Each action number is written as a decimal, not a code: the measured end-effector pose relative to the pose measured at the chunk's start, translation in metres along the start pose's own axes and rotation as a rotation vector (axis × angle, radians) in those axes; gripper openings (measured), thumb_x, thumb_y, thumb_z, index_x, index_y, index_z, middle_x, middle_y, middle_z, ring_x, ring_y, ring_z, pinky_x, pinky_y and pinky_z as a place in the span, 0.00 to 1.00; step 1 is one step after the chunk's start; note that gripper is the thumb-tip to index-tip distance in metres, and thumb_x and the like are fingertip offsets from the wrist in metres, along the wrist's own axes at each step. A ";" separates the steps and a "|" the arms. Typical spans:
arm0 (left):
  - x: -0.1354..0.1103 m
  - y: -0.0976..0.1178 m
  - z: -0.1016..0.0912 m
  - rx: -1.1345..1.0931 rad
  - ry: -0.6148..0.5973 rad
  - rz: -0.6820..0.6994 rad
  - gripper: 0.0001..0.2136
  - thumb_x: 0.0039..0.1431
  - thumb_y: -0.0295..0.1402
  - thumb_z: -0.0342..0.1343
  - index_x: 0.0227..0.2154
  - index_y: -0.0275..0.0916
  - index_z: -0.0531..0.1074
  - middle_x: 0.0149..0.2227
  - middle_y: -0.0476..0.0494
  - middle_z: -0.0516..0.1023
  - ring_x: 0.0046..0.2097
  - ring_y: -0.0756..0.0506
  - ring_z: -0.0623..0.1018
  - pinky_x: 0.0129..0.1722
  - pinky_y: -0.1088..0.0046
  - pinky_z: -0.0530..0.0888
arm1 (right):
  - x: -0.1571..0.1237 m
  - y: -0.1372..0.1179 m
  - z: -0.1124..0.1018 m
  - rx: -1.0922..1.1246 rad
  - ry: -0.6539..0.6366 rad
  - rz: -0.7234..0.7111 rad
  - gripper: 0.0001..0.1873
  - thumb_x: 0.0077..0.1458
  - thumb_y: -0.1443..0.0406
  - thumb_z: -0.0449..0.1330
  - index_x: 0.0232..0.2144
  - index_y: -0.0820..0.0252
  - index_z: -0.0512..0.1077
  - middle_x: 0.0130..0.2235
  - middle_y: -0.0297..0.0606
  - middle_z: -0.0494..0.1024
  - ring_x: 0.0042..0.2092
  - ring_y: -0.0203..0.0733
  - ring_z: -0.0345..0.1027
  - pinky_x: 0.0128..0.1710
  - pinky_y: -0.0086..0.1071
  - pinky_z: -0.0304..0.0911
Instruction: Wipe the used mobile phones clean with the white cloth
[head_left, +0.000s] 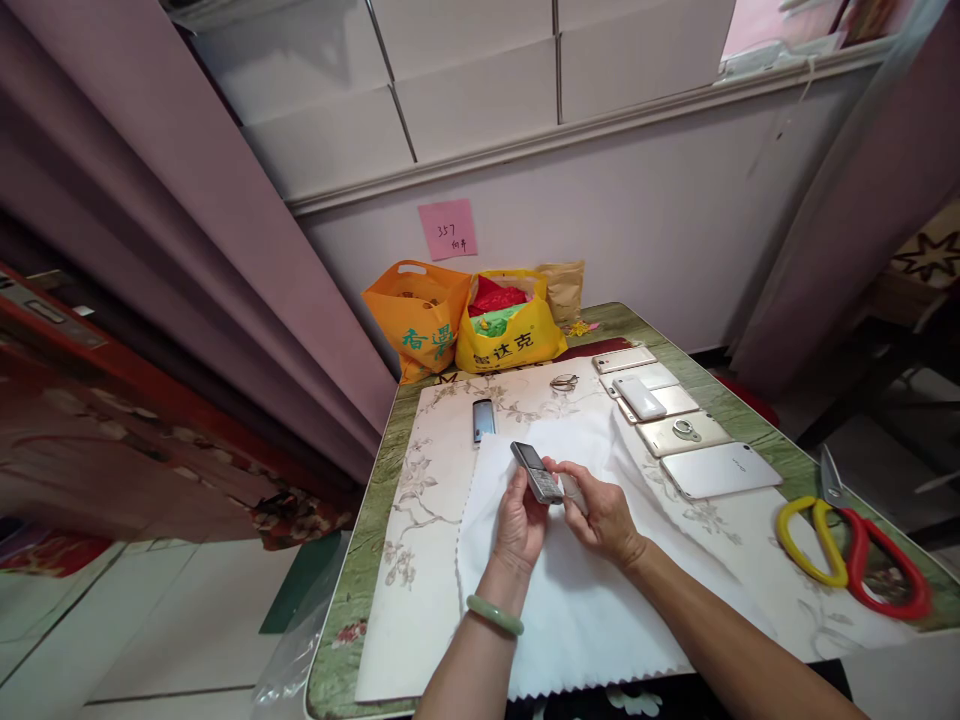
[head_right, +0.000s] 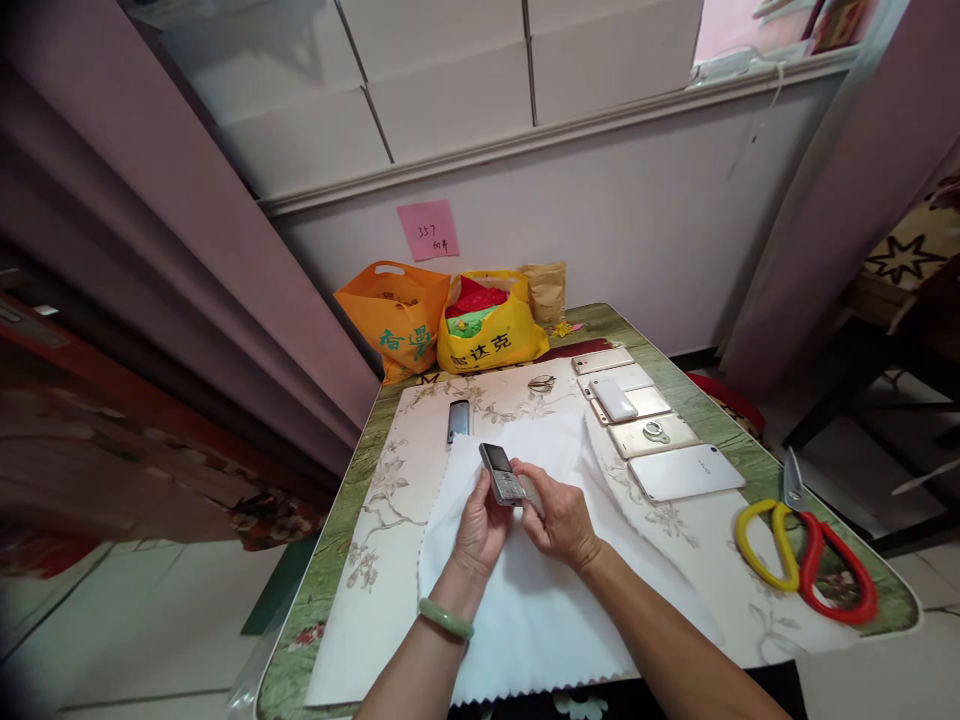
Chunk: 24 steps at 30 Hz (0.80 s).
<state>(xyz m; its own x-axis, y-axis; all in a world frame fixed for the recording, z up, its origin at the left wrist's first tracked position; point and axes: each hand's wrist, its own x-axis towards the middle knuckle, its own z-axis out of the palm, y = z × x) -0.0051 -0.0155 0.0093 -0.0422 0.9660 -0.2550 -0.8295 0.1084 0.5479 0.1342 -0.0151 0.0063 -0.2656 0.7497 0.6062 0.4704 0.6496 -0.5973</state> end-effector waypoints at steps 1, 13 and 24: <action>-0.001 0.000 0.001 -0.001 0.013 -0.015 0.14 0.54 0.35 0.63 0.43 0.36 0.75 0.42 0.41 0.80 0.42 0.46 0.79 0.42 0.71 0.74 | 0.000 0.000 0.000 0.000 -0.006 -0.012 0.25 0.56 0.67 0.50 0.56 0.56 0.61 0.54 0.41 0.74 0.41 0.41 0.76 0.41 0.32 0.71; -0.006 0.001 0.001 0.195 -0.002 -0.019 0.24 0.49 0.31 0.66 0.50 0.40 0.71 0.40 0.45 0.78 0.35 0.51 0.77 0.36 0.75 0.73 | -0.001 0.005 0.000 -0.041 0.090 0.092 0.22 0.56 0.67 0.51 0.54 0.57 0.62 0.38 0.36 0.79 0.27 0.37 0.72 0.32 0.31 0.69; -0.004 -0.001 0.000 0.235 -0.037 -0.021 0.21 0.48 0.28 0.66 0.48 0.37 0.74 0.41 0.42 0.79 0.38 0.49 0.78 0.40 0.75 0.72 | 0.001 0.009 -0.003 -0.050 0.149 0.177 0.22 0.56 0.66 0.51 0.54 0.57 0.62 0.42 0.38 0.79 0.30 0.39 0.74 0.35 0.32 0.69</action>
<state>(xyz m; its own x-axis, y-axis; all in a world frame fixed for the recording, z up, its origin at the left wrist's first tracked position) -0.0040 -0.0197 0.0094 -0.0021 0.9705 -0.2411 -0.6773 0.1760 0.7144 0.1407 -0.0088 0.0032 -0.0499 0.8223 0.5669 0.5411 0.4994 -0.6766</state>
